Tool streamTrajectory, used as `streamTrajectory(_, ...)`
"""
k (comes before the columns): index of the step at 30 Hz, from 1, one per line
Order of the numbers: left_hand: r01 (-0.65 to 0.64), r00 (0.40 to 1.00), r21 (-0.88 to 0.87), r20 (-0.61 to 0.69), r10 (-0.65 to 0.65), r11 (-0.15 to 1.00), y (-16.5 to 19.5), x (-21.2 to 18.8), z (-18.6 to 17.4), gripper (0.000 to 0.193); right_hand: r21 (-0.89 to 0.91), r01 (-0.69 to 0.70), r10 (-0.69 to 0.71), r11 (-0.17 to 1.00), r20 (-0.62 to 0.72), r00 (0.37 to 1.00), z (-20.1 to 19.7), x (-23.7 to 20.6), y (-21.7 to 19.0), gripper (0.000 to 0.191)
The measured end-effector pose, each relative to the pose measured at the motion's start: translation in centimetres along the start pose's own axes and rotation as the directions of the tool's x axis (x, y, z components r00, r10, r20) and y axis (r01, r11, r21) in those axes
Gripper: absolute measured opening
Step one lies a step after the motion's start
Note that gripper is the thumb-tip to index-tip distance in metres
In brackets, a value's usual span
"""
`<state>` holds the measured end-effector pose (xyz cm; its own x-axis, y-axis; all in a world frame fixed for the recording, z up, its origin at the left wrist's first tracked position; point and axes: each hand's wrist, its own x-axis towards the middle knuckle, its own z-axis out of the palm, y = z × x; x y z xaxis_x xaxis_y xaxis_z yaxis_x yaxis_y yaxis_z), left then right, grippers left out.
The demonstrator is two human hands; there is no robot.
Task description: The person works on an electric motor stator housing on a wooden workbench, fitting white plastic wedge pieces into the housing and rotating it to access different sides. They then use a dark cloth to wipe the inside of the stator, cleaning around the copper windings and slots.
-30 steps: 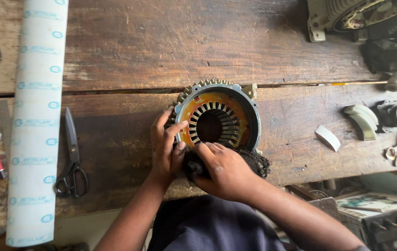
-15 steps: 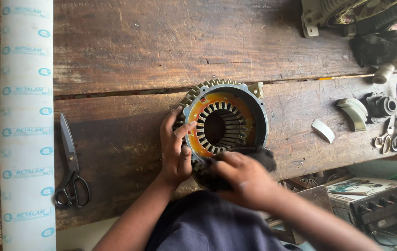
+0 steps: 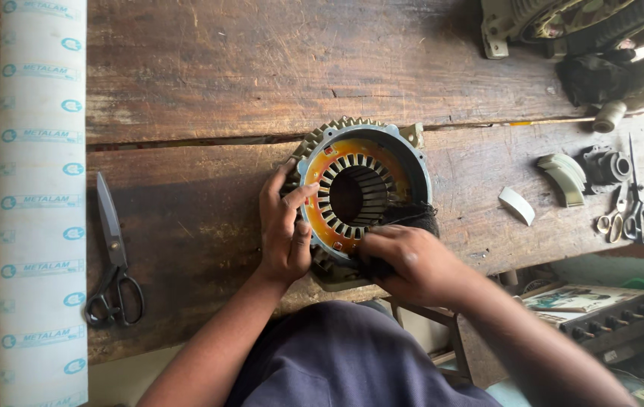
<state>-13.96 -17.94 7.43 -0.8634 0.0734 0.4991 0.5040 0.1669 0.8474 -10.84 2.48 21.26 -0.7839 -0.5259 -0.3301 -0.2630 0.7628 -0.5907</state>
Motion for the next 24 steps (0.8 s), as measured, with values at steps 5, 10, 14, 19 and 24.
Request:
streamTrajectory(5,-0.025,1.000,0.014,-0.009,0.025,1.000,-0.2,-0.2,-0.1,0.066,0.280,0.094,0.025,0.955,-0.395,0.918,4.8,2.2,-2.3,0.030)
streamTrajectory(10,0.007,1.000,0.024,0.008,-0.007,1.000,-0.3,-0.4,0.2,0.067,0.096,0.049,-0.047,0.994,-0.024,0.999,0.1,0.2,-1.2,0.035)
streamTrajectory(14,0.006,1.000,0.006,0.008,-0.006,1.000,-0.1,-0.2,-0.1,0.068,0.140,0.013,0.020,0.990,-0.229,0.973,0.9,2.2,-3.1,0.037)
streamTrajectory(19,0.012,1.000,-0.076,0.021,-0.010,0.997,-0.1,-0.3,-0.1,0.075,0.375,0.110,0.020,0.920,-0.327,0.945,3.1,2.7,-2.9,0.031)
streamTrajectory(24,0.078,0.997,-0.099,0.012,-0.077,0.992,-1.0,-0.4,0.3,0.077,0.412,-0.005,0.066,0.911,-0.133,0.989,1.8,1.6,-0.4,0.030)
